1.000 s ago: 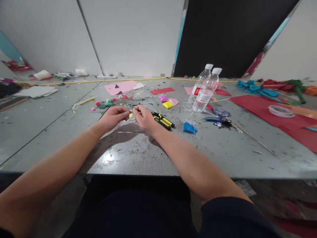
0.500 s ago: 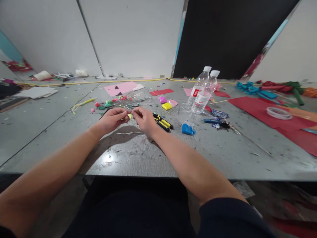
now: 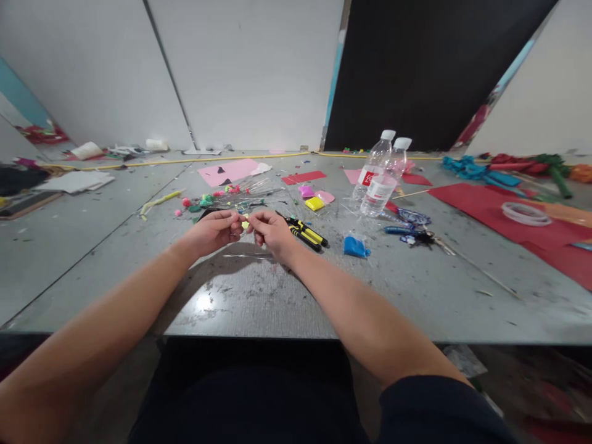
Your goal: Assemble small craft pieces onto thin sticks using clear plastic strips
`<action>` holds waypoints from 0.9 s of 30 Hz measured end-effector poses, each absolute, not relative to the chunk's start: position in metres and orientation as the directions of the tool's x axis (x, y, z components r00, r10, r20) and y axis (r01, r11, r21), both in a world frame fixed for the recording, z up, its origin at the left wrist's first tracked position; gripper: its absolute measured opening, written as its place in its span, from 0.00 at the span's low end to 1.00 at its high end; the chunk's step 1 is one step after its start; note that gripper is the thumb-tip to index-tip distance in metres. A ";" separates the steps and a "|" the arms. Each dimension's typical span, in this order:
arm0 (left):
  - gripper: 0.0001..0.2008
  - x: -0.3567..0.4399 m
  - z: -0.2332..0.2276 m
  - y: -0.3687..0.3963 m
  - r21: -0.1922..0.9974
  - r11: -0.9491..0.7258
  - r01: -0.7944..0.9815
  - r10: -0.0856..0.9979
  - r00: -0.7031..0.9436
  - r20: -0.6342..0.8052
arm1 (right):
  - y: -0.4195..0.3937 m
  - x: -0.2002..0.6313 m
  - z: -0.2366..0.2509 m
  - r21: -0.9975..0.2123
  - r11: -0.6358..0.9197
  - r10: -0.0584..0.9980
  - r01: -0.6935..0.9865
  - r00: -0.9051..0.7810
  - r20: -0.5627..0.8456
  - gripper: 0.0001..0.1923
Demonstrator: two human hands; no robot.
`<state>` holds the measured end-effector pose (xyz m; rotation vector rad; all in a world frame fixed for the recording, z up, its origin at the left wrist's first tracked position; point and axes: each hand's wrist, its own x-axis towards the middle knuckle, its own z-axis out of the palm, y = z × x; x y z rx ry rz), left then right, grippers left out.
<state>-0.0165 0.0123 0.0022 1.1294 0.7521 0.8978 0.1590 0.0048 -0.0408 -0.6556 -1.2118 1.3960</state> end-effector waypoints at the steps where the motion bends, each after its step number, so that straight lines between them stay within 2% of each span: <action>1: 0.07 -0.016 0.002 0.012 0.959 0.186 -0.212 0.887 0.455 -0.071 | 0.004 0.159 -0.041 -0.915 0.121 0.946 -0.384 -0.234 0.224 0.25; 6: 0.04 -0.009 -0.001 0.011 0.920 0.216 -0.326 0.908 0.414 -0.067 | 0.002 0.157 -0.042 -0.891 0.039 0.957 -0.452 -0.239 0.163 0.26; 10: 0.06 -0.003 -0.004 0.010 0.883 0.242 -0.402 0.927 0.365 -0.088 | -0.001 0.156 -0.037 -0.861 0.004 0.959 -0.509 -0.242 0.148 0.23; 15: 0.03 -0.004 -0.005 0.008 0.872 0.231 -0.431 0.914 0.403 -0.043 | -0.007 0.158 -0.032 -0.874 -0.024 0.943 -0.486 -0.302 0.142 0.19; 20: 0.07 -0.006 -0.007 0.010 0.901 0.202 -0.383 0.899 0.437 -0.016 | -0.012 0.152 -0.036 -0.891 0.017 0.918 -0.454 -0.345 0.193 0.22; 27: 0.11 -0.007 -0.006 0.014 0.942 0.153 -0.300 0.922 0.386 -0.027 | -0.008 0.145 -0.047 -0.930 0.035 0.894 -0.367 -0.404 0.194 0.25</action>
